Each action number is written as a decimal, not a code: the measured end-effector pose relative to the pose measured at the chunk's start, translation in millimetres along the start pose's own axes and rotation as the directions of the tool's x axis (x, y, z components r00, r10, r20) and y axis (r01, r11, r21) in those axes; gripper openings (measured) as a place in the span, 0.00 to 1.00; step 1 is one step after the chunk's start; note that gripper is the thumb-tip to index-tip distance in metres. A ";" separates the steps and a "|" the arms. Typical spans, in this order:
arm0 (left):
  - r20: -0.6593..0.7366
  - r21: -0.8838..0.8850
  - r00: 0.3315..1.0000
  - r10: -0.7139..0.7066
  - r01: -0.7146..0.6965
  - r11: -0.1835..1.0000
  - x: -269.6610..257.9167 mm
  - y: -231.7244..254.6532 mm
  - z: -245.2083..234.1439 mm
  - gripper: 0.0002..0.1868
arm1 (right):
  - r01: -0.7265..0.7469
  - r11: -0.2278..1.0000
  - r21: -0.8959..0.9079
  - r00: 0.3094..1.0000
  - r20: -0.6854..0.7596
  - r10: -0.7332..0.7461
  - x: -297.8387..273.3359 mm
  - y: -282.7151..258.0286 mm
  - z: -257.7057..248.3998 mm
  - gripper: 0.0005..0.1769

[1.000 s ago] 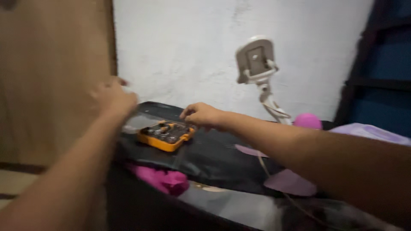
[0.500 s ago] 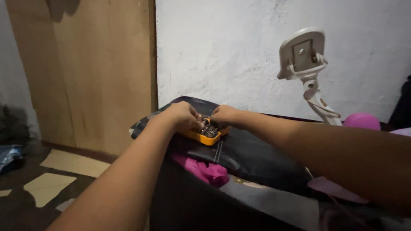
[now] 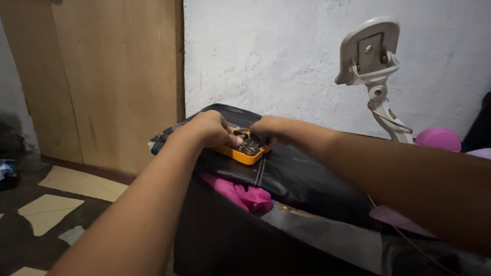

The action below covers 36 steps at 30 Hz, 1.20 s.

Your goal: The person disassembles a small pink and white electric fan using a screwdriver. They remove screws from the fan head and base, detach the fan blades, and separate the motor housing from the stand.

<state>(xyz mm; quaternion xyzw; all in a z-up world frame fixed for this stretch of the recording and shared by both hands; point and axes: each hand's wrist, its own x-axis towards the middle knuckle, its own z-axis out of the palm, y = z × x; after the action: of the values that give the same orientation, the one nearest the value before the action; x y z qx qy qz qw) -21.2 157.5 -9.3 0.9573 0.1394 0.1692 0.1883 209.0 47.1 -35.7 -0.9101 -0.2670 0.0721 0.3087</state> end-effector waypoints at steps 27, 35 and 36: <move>0.150 -0.443 0.961 0.232 -0.145 0.885 -8.5 56.6 60.9 0.19 | 0.254 0.941 0.225 0.960 0.061 -0.274 -50.4 159.0 -65.3 0.15; 0.114 -0.341 0.970 0.213 -0.164 0.926 -1.6 55.0 68.1 0.22 | -0.166 0.912 0.375 0.972 -0.092 0.214 -74.3 110.1 -47.0 0.10; 0.124 -0.356 0.961 0.247 -0.189 0.915 -0.3 54.9 68.8 0.23 | -0.244 0.906 0.347 0.948 -0.110 0.298 -77.1 101.0 -46.8 0.10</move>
<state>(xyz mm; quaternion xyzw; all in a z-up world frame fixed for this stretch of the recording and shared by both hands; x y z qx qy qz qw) 15.6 87.0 -47.0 0.9305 -0.0161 0.1301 0.3421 202.1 -85.7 -61.5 -0.8768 -0.0962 0.0845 0.4635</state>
